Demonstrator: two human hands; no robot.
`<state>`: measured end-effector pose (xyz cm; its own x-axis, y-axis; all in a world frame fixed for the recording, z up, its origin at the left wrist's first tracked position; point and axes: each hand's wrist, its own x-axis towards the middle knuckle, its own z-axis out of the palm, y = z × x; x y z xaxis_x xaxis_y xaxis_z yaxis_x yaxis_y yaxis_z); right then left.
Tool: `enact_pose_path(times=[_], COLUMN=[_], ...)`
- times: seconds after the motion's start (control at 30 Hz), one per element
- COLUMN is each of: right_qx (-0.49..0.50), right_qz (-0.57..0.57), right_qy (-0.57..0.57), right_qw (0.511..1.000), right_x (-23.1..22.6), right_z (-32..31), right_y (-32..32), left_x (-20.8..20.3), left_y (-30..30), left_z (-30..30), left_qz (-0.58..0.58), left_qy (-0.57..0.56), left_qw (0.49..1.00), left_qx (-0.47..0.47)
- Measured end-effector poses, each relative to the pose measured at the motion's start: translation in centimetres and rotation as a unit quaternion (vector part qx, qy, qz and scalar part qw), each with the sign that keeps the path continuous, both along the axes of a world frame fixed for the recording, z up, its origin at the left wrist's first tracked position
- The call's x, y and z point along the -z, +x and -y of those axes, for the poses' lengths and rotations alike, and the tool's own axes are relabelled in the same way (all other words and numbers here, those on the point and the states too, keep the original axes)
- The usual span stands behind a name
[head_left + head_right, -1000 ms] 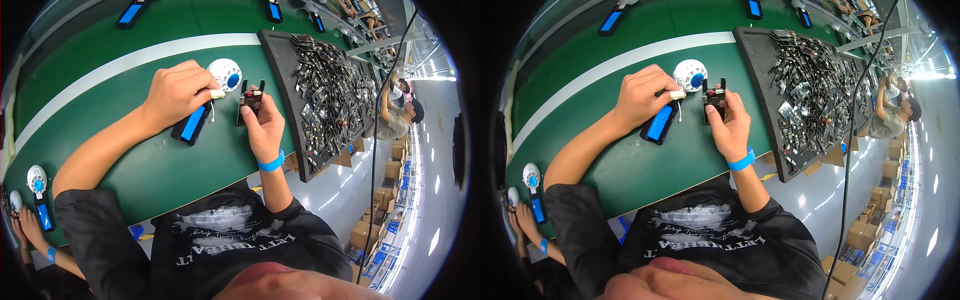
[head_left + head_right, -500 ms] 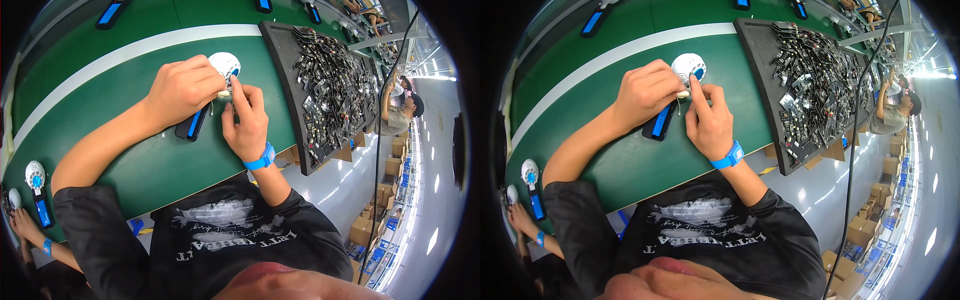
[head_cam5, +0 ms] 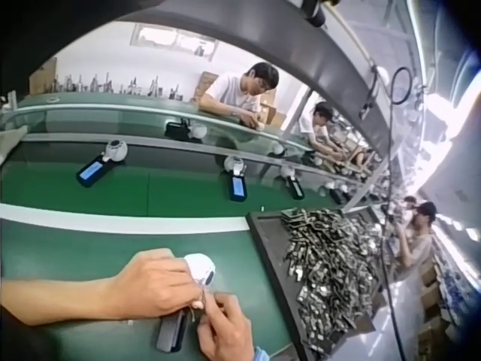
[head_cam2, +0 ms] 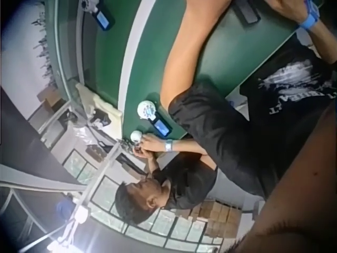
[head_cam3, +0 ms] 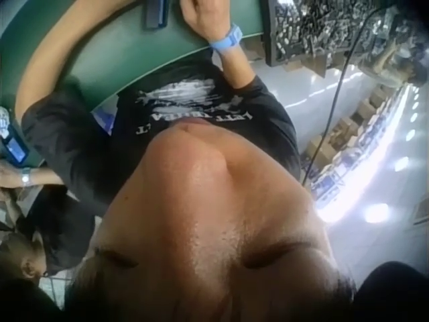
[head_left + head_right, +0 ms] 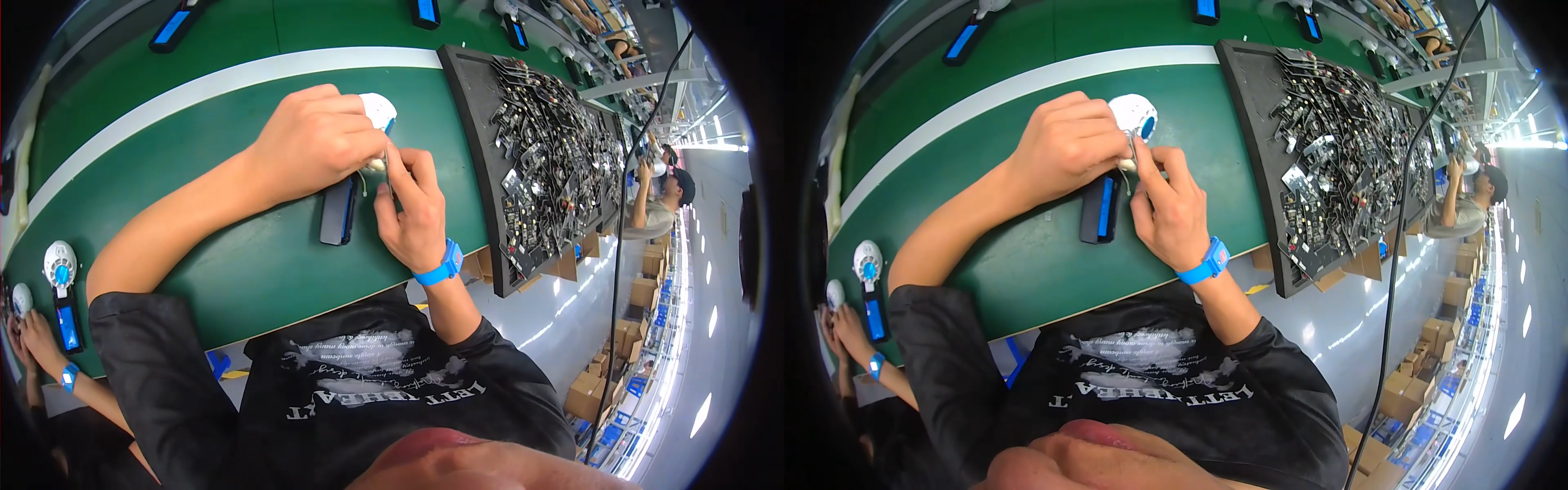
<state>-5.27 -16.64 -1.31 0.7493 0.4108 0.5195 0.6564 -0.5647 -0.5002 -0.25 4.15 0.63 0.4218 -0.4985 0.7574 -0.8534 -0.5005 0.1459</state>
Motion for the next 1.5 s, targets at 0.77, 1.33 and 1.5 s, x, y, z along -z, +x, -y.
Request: enact_pose_path(times=[0.77, 1.33, 1.5], right_qx=[0.124, 0.193, 0.187], right_qz=[0.138, -0.121, -0.094], right_qy=[0.058, -0.179, -0.122], right_qw=[0.981, 0.957, 0.97], right_x=[0.0, -4.4, -4.3], right_z=[14.6, 25.0, 23.5], right_y=[-7.1, -8.3, -7.2], left_x=[-0.5, -0.1, 0.6], left_y=[23.7, 11.7, 9.5], left_z=[-25.2, -21.7, -13.4], left_qz=[-0.284, -0.469, -0.45], left_qy=[-0.6, 0.013, 0.083], left_qw=[0.706, 0.761, 0.814], left_qx=[-0.246, -0.449, -0.359])
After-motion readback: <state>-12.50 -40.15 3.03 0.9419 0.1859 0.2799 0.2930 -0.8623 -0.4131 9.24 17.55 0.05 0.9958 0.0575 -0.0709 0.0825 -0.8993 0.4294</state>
